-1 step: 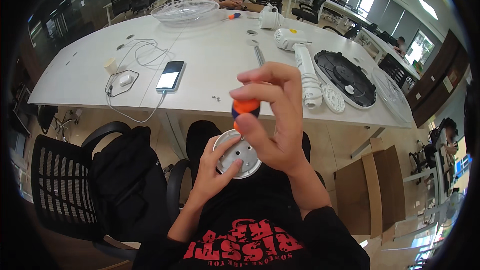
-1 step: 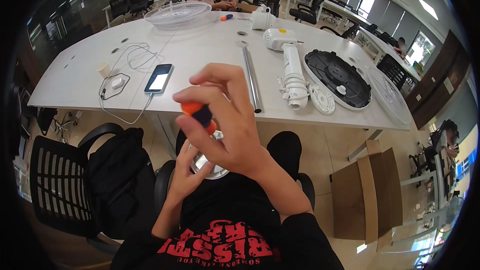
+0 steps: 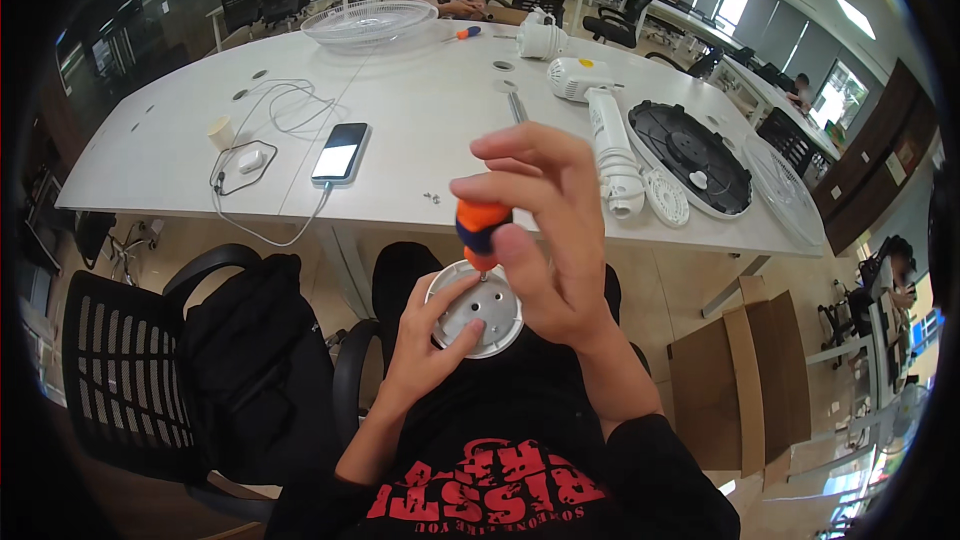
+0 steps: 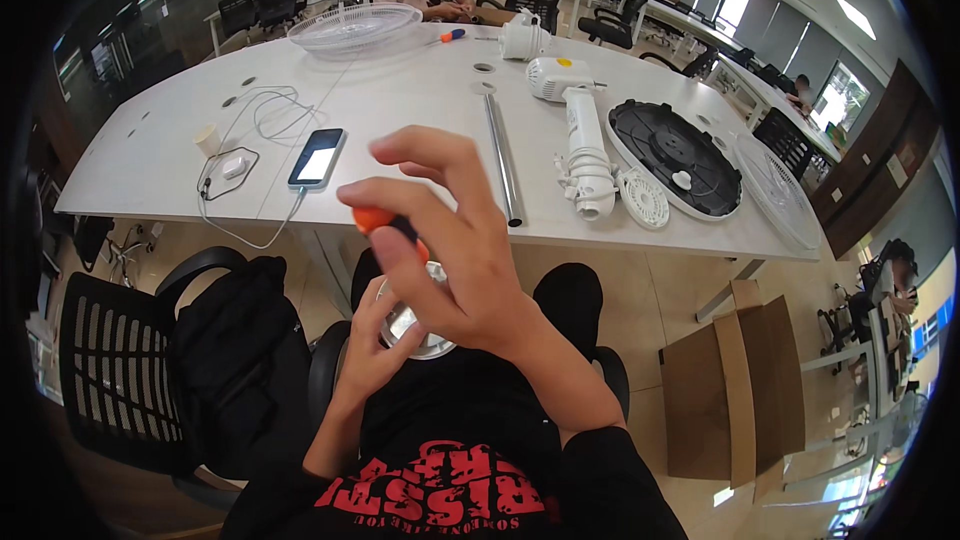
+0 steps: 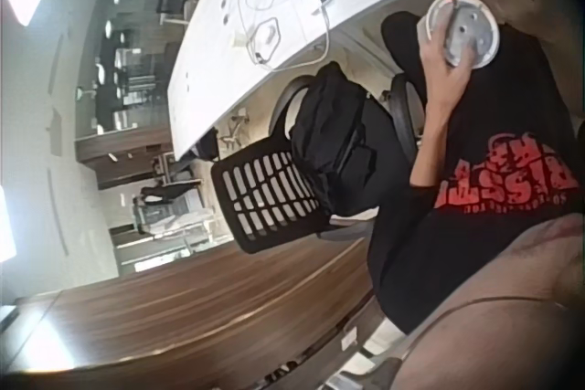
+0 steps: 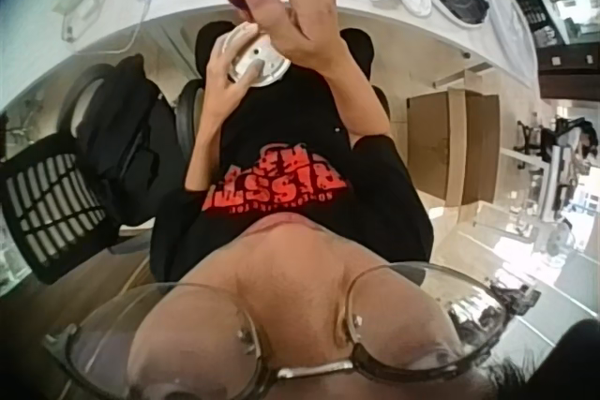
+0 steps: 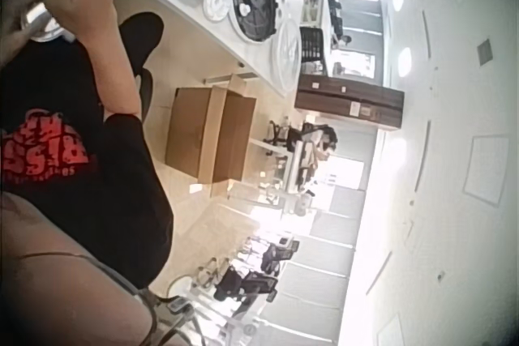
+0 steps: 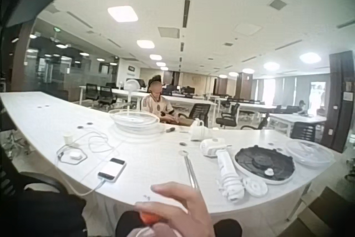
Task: The recorder is assembling the base and stand of an electric fan using a screwdriver.
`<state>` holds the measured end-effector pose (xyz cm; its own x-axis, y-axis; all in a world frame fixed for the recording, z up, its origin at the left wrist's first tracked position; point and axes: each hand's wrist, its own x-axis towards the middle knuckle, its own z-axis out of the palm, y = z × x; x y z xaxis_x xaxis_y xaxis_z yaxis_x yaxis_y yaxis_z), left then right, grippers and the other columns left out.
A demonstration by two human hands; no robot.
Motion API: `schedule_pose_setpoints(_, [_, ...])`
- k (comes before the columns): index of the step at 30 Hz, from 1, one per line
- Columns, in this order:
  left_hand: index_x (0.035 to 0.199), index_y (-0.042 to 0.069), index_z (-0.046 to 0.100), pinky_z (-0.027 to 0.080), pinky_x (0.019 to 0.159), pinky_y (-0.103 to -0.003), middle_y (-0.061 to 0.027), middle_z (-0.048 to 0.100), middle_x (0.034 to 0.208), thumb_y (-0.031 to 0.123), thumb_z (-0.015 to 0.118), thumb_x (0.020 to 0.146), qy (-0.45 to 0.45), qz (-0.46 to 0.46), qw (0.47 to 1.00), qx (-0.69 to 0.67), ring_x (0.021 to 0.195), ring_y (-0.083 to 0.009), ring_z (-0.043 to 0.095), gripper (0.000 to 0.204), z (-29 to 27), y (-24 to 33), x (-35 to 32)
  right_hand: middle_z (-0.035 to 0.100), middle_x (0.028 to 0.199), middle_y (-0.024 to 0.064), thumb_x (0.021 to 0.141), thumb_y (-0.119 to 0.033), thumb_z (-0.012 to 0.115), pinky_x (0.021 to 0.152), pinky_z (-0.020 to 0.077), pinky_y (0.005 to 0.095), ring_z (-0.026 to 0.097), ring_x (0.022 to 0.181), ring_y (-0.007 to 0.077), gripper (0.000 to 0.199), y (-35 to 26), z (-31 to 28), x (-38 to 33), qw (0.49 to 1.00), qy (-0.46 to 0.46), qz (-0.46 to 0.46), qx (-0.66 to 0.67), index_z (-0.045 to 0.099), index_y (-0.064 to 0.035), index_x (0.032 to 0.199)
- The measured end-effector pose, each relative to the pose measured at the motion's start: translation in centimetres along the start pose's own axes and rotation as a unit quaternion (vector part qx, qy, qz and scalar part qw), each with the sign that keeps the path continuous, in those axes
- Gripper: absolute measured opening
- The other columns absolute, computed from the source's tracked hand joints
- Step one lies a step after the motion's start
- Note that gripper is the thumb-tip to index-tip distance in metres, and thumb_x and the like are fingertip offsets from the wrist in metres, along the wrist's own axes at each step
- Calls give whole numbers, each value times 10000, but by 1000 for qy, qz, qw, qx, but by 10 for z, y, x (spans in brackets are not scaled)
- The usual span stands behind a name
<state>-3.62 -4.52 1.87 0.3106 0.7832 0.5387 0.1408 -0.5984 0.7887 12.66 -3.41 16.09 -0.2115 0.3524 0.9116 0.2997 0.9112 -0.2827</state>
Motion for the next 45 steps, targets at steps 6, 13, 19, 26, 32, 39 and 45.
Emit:
schedule_pose_setpoints(6, [1310, 51, 630, 475, 975, -382, -194, 564, 1238, 149, 720, 838, 13, -30, 999, -13, 1117, -322, 609, 490, 0, 0, -1, 563, 1247, 166, 853, 12, 657, 806, 528, 350, 656, 965, 302, 286, 8, 7, -3, 999, -39, -8, -1, 689, -34, 1133])
schedule_pose_setpoints(13, [1317, 52, 626, 480, 965, -379, -194, 567, 1233, 154, 721, 837, 4, -21, 1000, -8, 1109, -317, 617, 499, 1, 0, 0, 519, 1258, 161, 868, -42, 711, 914, 517, 376, 629, 1056, 275, 278, 9, 4, -4, 1000, -14, 7, 7, 639, -38, 1136])
schedule_pose_setpoints(19, [1307, 36, 625, 477, 965, -382, -195, 570, 1229, 156, 720, 835, 6, -15, 1000, 0, 1110, -327, 613, 497, 1, -1, -4, 560, 1185, 132, 807, 7, 746, 807, 532, 351, 646, 949, 255, 298, 3, 4, -2, 999, -27, 3, 27, 670, -60, 1087])
schedule_pose_setpoints(26, [1266, 6, 624, 425, 1022, -406, -202, 552, 1263, 125, 708, 822, 1, -1, 1000, -12, 1173, -349, 566, 468, 5, -11, -4, 487, 1098, 98, 781, -63, 834, 817, 510, 329, 599, 956, 231, 325, 0, 4, -7, 999, 7, 34, 33, 655, -69, 1052])
schedule_pose_setpoints(32, [1275, -2, 600, 434, 1008, -389, -183, 531, 1292, 79, 692, 818, 2, -33, 999, -40, 1175, -319, 558, 473, 6, -5, -7, 552, 1157, 136, 838, -15, 735, 878, 523, 352, 615, 1020, 279, 304, 3, 1, -4, 999, -21, -9, 28, 655, -41, 1130])
schedule_pose_setpoints(39, [1257, -20, 591, 407, 1023, -360, -140, 578, 1279, 111, 681, 860, 3, -30, 999, -14, 1215, -279, 555, 427, 10, -11, -7, 562, 1144, 131, 813, -27, 765, 849, 518, 332, 604, 967, 249, 314, 1, 3, -11, 998, 18, 32, 56, 668, -68, 1109])
schedule_pose_setpoints(45, [1261, -24, 585, 411, 1030, -367, -150, 573, 1292, 117, 682, 861, -6, -55, 998, -17, 1219, -277, 556, 435, 8, -2, -8, 565, 1146, 129, 820, -60, 784, 860, 525, 348, 611, 973, 238, 301, -3, -1, -6, 1000, 3, -14, 7, 670, -64, 1098])
